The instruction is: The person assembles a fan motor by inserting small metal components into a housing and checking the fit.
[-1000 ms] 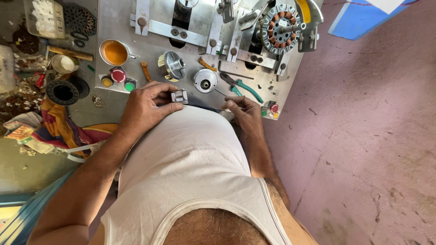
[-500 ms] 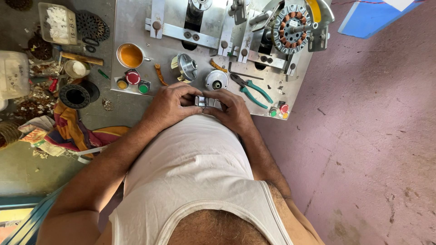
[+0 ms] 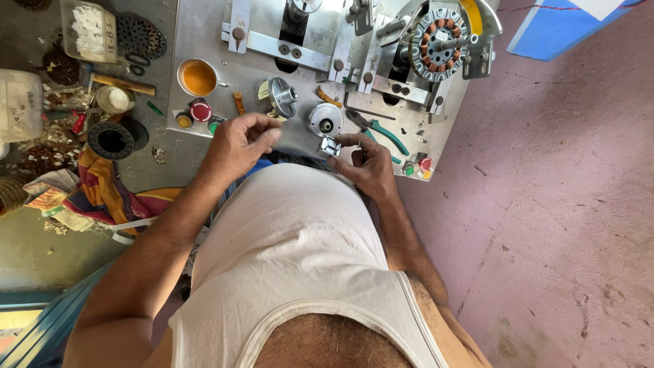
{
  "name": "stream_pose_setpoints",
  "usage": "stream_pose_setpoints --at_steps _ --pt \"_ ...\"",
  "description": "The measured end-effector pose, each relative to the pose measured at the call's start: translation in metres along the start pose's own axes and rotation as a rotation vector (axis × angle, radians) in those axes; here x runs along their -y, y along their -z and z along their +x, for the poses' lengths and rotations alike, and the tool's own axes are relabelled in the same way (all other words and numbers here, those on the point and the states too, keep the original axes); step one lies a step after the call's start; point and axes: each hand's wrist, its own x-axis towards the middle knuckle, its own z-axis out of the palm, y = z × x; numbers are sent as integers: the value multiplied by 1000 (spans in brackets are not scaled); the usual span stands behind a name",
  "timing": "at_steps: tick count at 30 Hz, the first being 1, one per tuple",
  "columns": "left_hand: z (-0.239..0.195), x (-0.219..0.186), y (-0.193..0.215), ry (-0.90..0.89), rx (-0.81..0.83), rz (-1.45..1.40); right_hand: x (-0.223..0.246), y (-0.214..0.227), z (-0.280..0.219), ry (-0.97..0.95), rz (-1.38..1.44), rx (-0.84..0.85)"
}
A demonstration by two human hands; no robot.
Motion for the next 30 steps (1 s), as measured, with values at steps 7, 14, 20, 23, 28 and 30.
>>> stream_pose_setpoints --at_steps 7,14,20,23,28,30 --pt "-6 -1 -12 65 229 -341 40 -28 22 483 -347 154" --pt "-23 13 0 131 75 -518 60 -39 37 395 -478 221" --pt "-35 41 16 200 -65 -899 34 -66 60 599 -793 335" --pt "-42 47 23 194 -138 -911 11 -80 79 750 -918 362" --pt "-52 35 35 189 -148 -920 -19 -84 82 891 -1139 147" --pt "-54 27 39 189 -127 -932 -28 -84 75 920 -1147 26"
